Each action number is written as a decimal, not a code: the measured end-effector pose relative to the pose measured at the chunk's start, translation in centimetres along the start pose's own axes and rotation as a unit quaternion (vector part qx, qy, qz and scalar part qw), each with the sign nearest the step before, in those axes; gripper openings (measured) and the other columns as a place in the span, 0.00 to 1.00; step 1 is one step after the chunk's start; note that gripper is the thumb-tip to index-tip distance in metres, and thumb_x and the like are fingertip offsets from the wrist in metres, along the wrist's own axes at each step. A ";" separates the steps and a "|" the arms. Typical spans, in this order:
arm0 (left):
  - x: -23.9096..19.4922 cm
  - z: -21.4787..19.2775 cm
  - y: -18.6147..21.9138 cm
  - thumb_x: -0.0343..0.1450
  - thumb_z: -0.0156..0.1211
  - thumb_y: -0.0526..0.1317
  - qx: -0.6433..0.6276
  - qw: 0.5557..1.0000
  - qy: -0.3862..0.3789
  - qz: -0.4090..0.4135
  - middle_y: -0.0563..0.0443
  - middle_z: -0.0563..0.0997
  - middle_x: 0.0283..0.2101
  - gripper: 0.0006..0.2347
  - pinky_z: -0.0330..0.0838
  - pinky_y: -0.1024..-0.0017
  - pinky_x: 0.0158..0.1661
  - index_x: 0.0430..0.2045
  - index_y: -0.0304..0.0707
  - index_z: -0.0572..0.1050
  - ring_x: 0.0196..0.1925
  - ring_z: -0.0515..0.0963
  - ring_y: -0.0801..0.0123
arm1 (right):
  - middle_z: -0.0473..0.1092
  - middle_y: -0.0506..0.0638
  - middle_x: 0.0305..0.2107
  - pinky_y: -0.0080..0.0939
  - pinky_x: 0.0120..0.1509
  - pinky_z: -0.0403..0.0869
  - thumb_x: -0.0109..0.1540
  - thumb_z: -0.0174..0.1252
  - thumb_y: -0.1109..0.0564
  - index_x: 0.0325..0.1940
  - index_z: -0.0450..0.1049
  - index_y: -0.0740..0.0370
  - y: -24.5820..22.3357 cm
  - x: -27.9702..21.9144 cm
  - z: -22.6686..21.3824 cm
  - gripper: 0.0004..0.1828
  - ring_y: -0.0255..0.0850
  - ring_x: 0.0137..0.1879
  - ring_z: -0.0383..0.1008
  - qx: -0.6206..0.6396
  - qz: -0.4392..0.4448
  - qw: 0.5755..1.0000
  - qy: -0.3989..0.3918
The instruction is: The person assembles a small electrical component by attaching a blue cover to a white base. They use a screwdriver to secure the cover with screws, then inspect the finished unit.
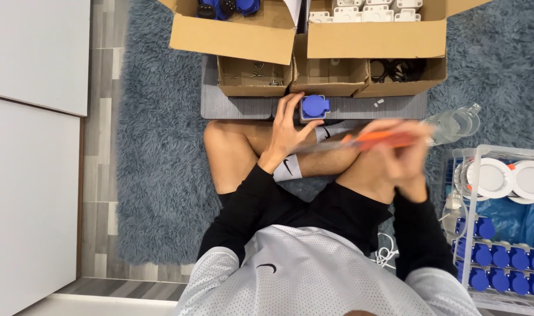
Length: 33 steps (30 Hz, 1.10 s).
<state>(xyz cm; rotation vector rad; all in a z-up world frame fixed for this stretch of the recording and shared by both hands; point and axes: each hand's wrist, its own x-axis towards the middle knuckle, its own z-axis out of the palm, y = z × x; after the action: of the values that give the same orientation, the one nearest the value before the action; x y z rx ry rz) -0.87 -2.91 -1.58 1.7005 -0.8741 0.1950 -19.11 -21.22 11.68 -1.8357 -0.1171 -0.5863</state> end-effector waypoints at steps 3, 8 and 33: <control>0.1 -0.5 0.5 0.69 0.81 0.45 0.003 1.000 -0.021 -0.020 0.42 0.73 0.62 0.33 0.80 0.60 0.61 0.66 0.34 0.68 0.61 0.81 0.51 | 0.72 0.69 0.55 0.49 0.61 0.77 0.74 0.49 0.70 0.62 0.47 0.50 -0.3 2.9 0.3 0.23 0.57 0.55 0.78 -0.011 -0.080 0.993 0.091; -0.2 0.3 -1.3 0.71 0.79 0.49 -0.016 0.999 0.023 0.038 0.45 0.74 0.59 0.31 0.80 0.58 0.60 0.67 0.39 0.72 0.61 0.82 0.50 | 0.78 0.70 0.53 0.54 0.60 0.76 0.78 0.57 0.61 0.62 0.53 0.65 2.0 9.8 4.8 0.19 0.63 0.57 0.82 -0.091 -0.216 0.969 0.076; 6.7 -11.4 3.5 0.74 0.74 0.41 0.254 0.964 0.066 0.037 0.50 0.79 0.59 0.19 0.68 0.61 0.62 0.58 0.37 0.78 0.59 0.75 0.58 | 0.72 0.65 0.56 0.55 0.70 0.77 0.81 0.48 0.66 0.66 0.49 0.54 2.6 11.1 5.5 0.17 0.56 0.59 0.77 -0.041 -0.128 0.988 0.076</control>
<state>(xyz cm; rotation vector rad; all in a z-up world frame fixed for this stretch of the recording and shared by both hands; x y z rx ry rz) 5.16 4.07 8.54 2.0995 -0.8321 0.6198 -6.73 -19.38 13.18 -1.8612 -0.2316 -0.9221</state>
